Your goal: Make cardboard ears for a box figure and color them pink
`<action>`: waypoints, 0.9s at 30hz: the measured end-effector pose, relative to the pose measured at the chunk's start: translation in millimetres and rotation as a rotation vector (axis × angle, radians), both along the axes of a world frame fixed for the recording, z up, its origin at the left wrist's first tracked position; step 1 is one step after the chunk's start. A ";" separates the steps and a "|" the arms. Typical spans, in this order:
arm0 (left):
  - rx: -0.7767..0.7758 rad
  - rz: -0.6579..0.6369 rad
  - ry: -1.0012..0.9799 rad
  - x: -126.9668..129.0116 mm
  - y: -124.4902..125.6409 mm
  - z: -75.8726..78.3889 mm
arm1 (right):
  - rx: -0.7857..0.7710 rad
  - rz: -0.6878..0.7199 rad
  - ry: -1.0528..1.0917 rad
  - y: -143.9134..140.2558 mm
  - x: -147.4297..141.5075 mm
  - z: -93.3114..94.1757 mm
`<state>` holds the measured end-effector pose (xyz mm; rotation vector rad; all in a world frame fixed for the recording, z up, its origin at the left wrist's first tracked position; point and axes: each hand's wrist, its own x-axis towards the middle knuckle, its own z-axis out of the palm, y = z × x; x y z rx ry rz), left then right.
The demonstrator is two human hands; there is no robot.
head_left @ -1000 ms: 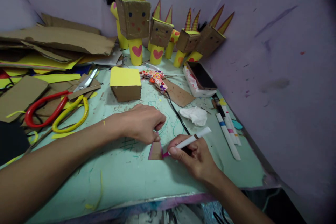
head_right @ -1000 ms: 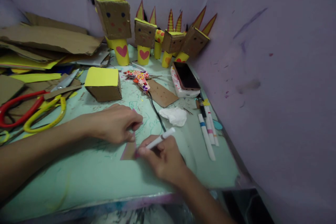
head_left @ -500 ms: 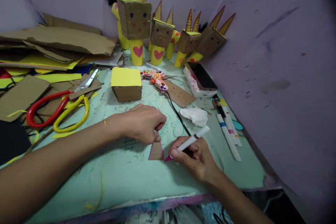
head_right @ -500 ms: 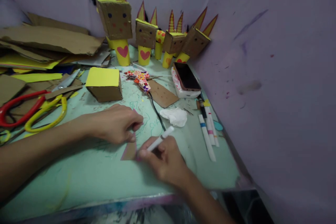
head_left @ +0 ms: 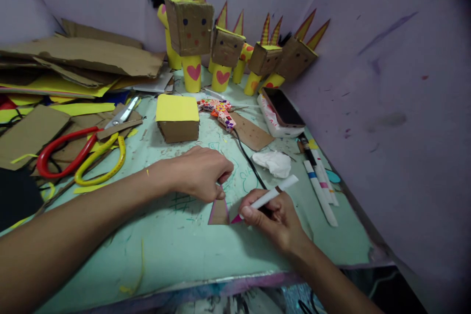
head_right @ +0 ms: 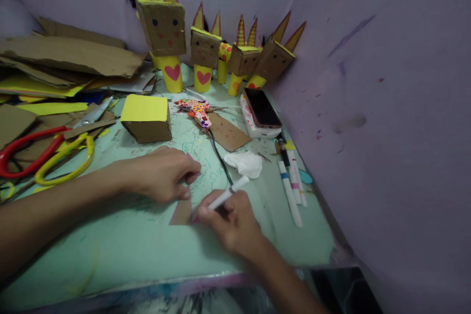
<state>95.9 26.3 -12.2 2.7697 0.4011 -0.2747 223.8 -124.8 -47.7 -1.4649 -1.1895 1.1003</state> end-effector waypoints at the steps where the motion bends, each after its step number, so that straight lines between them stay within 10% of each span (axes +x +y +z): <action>1: 0.000 0.000 0.001 -0.1 -0.1 0.1 | 0.007 -0.015 0.006 0.4 -0.2 -0.3; 27: 0.012 0.009 0.001 -0.4 -0.4 0.0 | 0.044 0.011 0.019 -0.7 0.9 -3.4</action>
